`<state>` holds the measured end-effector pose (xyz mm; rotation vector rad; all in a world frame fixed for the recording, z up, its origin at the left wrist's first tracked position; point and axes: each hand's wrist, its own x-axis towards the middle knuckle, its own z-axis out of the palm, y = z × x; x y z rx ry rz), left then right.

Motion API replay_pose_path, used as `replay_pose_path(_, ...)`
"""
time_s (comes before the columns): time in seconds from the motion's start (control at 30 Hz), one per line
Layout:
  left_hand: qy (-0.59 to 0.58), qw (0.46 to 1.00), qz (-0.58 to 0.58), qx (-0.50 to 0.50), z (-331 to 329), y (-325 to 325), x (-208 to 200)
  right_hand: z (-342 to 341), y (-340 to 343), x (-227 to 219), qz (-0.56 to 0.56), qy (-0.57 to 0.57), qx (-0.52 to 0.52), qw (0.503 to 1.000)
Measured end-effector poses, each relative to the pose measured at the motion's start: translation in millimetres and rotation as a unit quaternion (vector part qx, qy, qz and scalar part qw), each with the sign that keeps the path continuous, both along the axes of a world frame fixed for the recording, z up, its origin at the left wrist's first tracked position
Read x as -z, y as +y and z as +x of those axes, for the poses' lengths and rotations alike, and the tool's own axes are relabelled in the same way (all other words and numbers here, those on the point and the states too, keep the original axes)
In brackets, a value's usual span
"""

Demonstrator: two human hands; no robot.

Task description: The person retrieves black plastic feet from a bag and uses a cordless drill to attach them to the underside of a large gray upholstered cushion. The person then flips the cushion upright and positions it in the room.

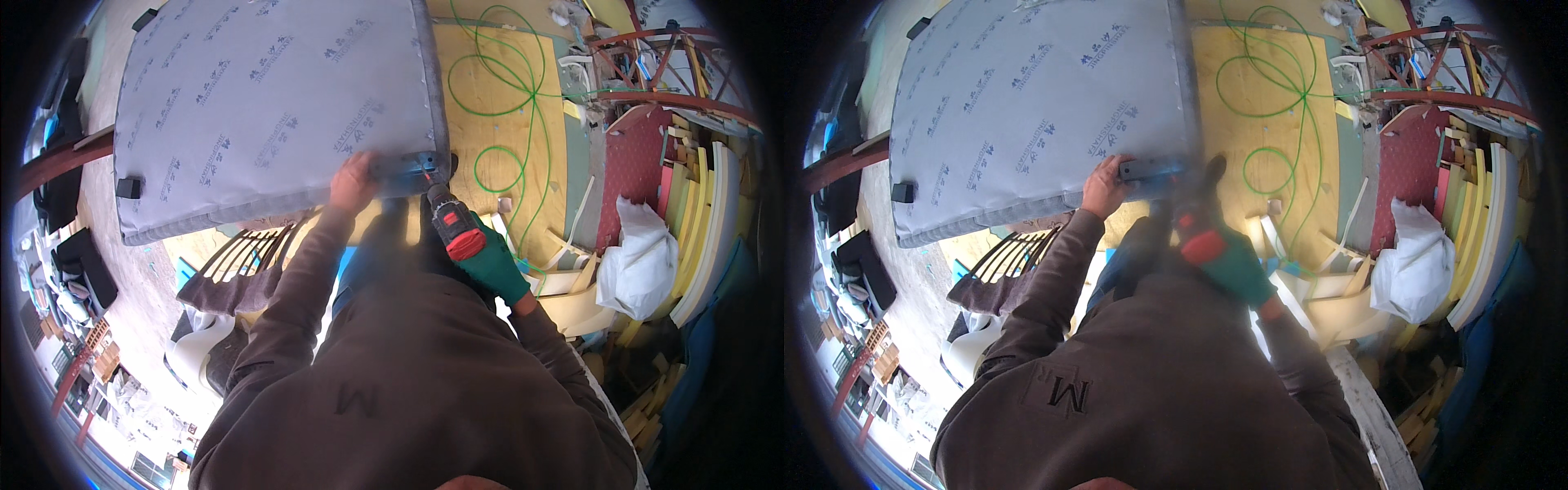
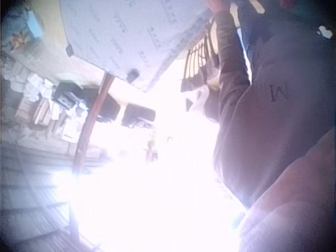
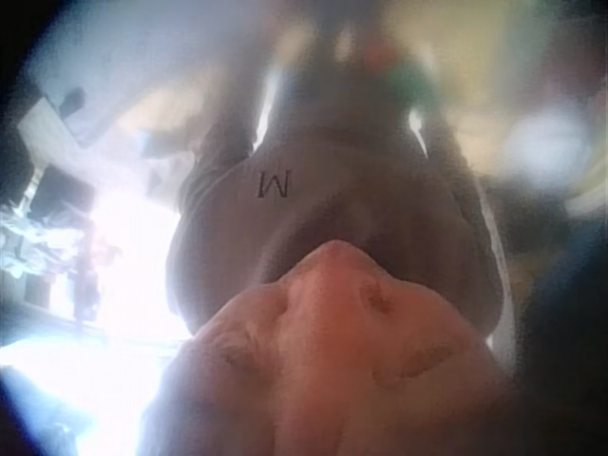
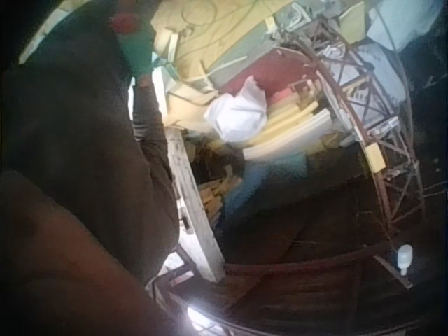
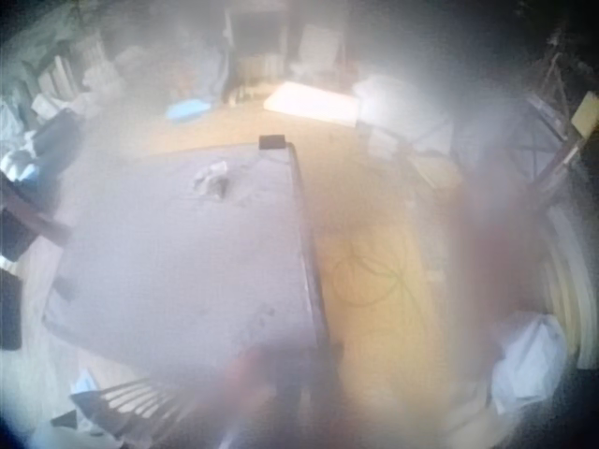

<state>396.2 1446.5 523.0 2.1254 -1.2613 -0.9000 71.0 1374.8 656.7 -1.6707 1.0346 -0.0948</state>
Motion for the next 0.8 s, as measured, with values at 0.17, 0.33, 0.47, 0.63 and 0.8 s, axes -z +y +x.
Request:
replay_pose_path(0.17,0.006,1.0,-0.002,0.005,1,3,7,-6,3,11,-0.093,-0.02,-0.031,0.995)
replay_pose_path(0.33,-0.046,0.998,-0.032,0.024,2,8,27,-16,7,31,-0.276,0.053,-0.176,0.943)
replay_pose_path(0.47,0.084,0.993,-0.072,-0.032,10,19,21,-22,5,33,-0.248,0.0,-0.142,0.958)
replay_pose_path(0.63,0.346,0.921,-0.064,-0.167,28,34,-22,-10,0,23,-0.05,0.174,-0.126,0.975)
replay_pose_path(0.8,0.463,0.844,-0.069,-0.261,23,27,-42,-7,-10,-1,0.018,0.082,-0.064,0.994)
